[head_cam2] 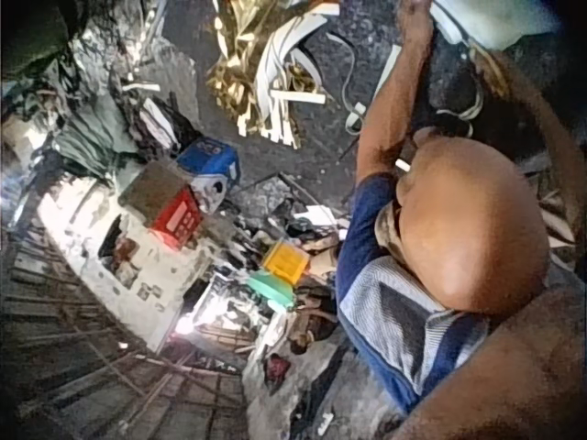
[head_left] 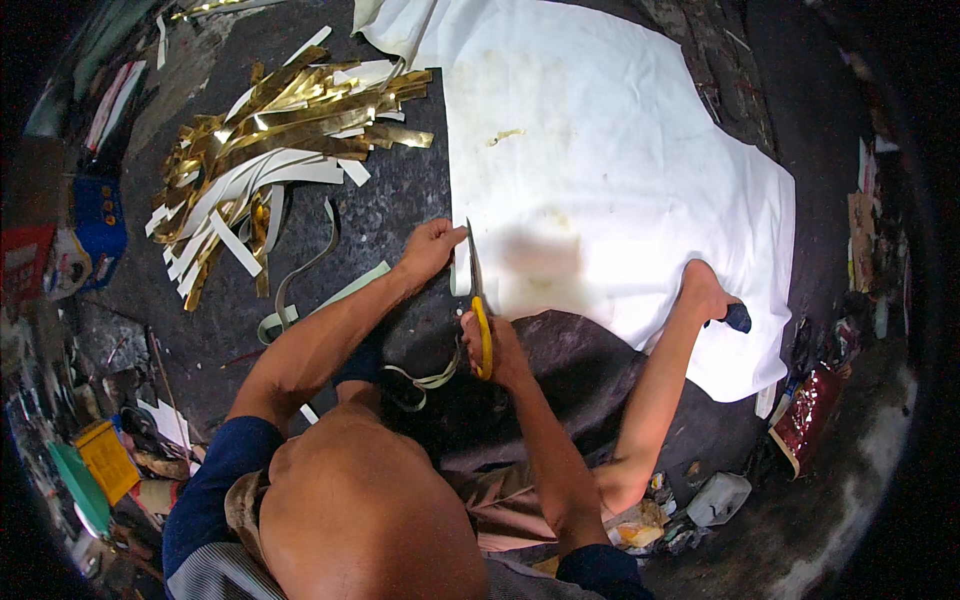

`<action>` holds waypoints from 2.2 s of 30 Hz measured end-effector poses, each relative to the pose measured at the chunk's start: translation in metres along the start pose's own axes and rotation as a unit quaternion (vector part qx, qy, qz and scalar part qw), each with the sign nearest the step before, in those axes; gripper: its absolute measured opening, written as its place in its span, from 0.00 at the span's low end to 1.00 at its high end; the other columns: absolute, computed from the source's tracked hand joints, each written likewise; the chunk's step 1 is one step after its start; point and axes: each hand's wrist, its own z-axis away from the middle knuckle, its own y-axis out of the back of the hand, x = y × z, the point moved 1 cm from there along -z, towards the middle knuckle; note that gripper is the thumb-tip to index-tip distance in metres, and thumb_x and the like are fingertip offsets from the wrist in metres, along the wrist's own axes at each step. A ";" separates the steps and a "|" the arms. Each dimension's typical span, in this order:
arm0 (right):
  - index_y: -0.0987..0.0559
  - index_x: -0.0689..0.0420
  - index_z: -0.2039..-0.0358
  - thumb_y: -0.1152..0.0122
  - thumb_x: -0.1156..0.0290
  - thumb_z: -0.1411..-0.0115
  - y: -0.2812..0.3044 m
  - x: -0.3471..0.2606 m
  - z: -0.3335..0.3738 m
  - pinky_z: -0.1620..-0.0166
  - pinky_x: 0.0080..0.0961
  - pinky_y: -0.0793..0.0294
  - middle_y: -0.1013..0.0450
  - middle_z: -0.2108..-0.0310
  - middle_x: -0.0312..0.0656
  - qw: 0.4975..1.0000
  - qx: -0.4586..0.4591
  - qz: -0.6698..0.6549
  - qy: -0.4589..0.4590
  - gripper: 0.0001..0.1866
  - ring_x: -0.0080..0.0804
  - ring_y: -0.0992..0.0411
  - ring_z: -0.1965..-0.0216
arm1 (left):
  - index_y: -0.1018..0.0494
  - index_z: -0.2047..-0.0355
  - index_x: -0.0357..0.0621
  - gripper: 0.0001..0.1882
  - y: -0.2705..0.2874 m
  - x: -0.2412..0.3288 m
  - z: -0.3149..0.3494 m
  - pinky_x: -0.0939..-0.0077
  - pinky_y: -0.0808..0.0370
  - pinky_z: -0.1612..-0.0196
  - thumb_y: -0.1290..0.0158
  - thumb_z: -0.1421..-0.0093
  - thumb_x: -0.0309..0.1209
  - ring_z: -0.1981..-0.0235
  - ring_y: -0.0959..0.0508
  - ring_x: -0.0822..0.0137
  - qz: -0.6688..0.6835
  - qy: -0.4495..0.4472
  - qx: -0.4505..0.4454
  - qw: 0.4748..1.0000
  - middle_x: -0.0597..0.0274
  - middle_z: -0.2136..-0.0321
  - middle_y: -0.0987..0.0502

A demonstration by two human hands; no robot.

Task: The person unfolds a large white fabric on the floor and uses yellow-handled scissors to cut it into long strips. The cut strips are placed in a pile next to the main fabric piece.

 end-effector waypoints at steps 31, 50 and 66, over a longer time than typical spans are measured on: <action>0.26 0.59 0.64 0.49 0.49 0.33 0.009 -0.042 -0.048 0.77 0.31 0.34 0.32 0.82 0.37 0.998 -0.012 -0.065 0.020 0.22 0.24 0.33 0.81 | 0.24 0.67 0.38 0.10 0.006 0.004 -0.029 0.79 0.31 0.71 0.49 0.35 0.33 0.75 0.29 0.78 0.051 0.007 -0.032 0.998 0.69 0.75 0.24; 0.30 0.58 0.75 0.53 0.37 0.37 0.009 -0.064 -0.052 0.86 0.23 0.36 0.38 0.89 0.33 0.999 -0.010 -0.018 0.027 0.32 0.24 0.36 0.90 | 0.26 0.71 0.42 0.12 0.019 0.023 -0.059 0.79 0.33 0.78 0.49 0.35 0.35 0.81 0.29 0.76 0.109 0.046 -0.019 0.993 0.68 0.80 0.26; 0.32 0.58 0.76 0.56 0.40 0.34 0.008 -0.074 -0.091 0.87 0.24 0.36 0.39 0.89 0.34 0.999 -0.009 -0.016 0.051 0.31 0.24 0.37 0.91 | 0.25 0.64 0.38 0.10 0.021 0.021 -0.057 0.80 0.28 0.69 0.49 0.34 0.33 0.74 0.26 0.78 0.122 -0.006 -0.042 0.992 0.67 0.72 0.22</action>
